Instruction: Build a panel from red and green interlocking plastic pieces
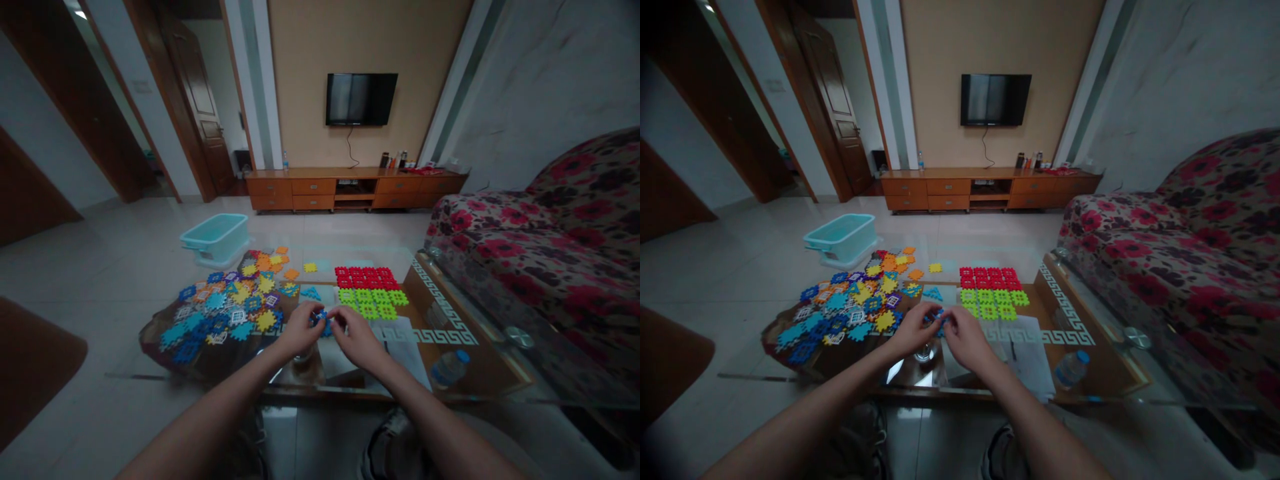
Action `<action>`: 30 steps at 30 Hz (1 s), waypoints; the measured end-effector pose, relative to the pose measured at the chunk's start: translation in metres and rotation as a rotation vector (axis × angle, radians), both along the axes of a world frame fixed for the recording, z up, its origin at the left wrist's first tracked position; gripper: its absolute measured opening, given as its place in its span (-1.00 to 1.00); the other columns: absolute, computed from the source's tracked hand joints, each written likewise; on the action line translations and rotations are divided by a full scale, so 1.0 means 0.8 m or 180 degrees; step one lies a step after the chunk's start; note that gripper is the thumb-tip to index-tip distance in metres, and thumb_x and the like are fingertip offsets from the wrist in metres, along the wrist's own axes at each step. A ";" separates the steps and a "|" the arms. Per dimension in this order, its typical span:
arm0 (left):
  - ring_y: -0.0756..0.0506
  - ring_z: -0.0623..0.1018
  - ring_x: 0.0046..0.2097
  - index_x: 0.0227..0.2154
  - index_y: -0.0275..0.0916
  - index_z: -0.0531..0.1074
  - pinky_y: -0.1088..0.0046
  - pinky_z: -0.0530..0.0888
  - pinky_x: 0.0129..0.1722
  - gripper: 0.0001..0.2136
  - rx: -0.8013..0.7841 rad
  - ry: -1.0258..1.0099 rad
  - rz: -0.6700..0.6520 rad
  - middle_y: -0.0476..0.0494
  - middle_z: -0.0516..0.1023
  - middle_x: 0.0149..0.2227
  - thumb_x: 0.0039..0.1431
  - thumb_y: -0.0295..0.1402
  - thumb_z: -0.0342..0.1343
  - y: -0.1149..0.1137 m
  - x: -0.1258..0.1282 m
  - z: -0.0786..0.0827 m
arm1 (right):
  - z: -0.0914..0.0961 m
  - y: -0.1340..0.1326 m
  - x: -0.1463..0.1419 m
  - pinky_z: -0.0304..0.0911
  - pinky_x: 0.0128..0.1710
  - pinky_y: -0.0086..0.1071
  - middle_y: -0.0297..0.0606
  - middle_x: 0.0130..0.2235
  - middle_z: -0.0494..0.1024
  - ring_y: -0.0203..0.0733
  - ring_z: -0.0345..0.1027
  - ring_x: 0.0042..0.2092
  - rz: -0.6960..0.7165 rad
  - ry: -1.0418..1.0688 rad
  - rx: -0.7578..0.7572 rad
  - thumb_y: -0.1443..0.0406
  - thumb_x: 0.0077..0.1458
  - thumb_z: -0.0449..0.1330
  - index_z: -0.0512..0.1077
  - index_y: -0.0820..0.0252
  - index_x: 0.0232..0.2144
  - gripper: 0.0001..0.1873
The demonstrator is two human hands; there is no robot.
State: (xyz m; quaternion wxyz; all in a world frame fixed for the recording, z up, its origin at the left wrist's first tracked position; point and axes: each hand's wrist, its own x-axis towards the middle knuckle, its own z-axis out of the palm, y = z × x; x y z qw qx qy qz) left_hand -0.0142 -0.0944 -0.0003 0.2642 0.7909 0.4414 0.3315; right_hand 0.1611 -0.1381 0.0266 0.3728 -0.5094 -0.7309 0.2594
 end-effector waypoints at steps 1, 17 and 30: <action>-0.14 0.50 -0.12 -0.13 -0.24 0.44 0.28 0.44 -0.09 -0.71 0.0023 0.0039 -0.0045 -0.17 0.51 -0.17 0.04 -0.48 0.10 0.000 -0.003 0.000 | 0.004 -0.003 -0.010 0.24 -0.23 -0.36 -0.24 -0.27 0.50 -0.20 0.35 -0.26 0.0383 -0.0035 -0.0246 0.40 0.12 0.05 0.40 0.19 -0.18 -0.79; -0.20 0.43 -0.02 -0.15 -0.21 0.42 0.24 0.37 0.00 -0.79 0.0441 0.0701 0.0447 -0.20 0.45 -0.11 0.15 -0.39 0.05 0.022 -0.039 -0.004 | 0.003 0.016 -0.013 0.26 -0.12 -0.30 -0.13 -0.06 0.56 -0.11 0.43 -0.13 0.0731 -0.1143 -0.0266 0.33 0.17 0.07 0.35 0.13 0.11 -0.56; -0.33 0.33 0.12 -0.04 -0.25 0.35 0.14 0.26 0.10 -0.66 0.0450 0.2012 0.1440 -0.35 0.38 0.06 0.12 -0.30 0.07 0.029 -0.082 -0.005 | -0.010 0.017 0.013 0.23 -0.21 -0.35 -0.21 -0.24 0.60 -0.18 0.42 -0.25 0.0628 -0.1225 -0.0179 0.33 0.18 0.08 0.52 0.13 -0.15 -0.74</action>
